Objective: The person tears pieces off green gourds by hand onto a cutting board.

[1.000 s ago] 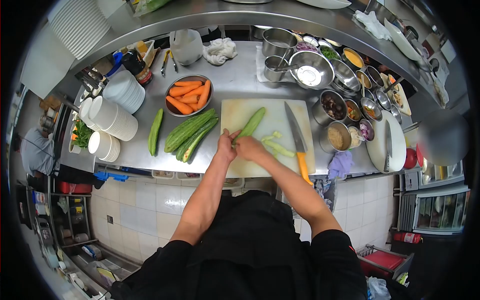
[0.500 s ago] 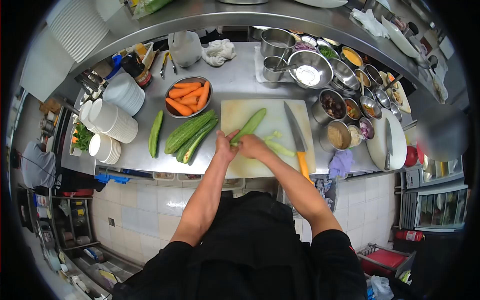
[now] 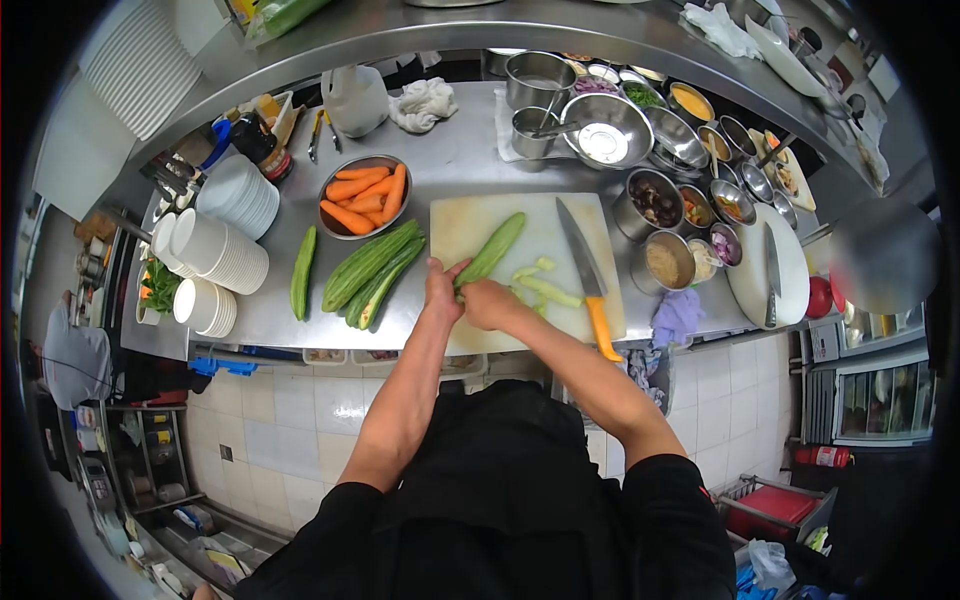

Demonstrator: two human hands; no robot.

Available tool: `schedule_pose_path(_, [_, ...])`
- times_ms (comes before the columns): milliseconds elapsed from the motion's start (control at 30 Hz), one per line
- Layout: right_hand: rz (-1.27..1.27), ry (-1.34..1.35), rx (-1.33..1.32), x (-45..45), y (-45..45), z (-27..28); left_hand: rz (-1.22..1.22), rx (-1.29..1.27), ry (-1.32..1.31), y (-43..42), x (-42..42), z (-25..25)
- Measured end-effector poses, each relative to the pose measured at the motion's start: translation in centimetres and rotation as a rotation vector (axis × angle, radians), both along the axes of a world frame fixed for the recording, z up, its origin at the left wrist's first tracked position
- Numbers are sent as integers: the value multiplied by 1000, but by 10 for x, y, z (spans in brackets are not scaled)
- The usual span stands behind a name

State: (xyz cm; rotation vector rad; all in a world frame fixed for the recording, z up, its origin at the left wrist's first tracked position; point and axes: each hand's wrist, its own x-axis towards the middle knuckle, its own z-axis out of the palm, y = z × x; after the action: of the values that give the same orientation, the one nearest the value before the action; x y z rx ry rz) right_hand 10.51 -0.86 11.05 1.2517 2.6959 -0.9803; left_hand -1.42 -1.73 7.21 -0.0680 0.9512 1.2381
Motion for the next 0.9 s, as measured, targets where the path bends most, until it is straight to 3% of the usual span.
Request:
schedule_pose_path(167, [-263, -5, 29, 22, 21, 7, 64, 33, -43, 4, -1, -12])
schedule_pose_path(267, [-237, -30, 180, 7, 21, -24, 12, 85, 1, 9, 2, -22])
schedule_pose_path(367, [-121, -88, 85, -13, -6, 0, -20, 19, 114, 5, 7, -2])
schedule_pose_path(567, [-41, 186, -8, 30, -1, -20, 90, 72, -48, 0, 2, -7])
schedule_pose_path(667, [-258, 38, 26, 40, 20, -4, 93, 118, -177, 5, -4, -25])
schedule_pose_path(767, [-445, 65, 105, 37, 41, -13, 100, 82, -221, 7, -1, -23])
schedule_pose_path(900, [-286, 1, 18, 16, 27, -21, 60, 88, -155, 9, 4, -21])
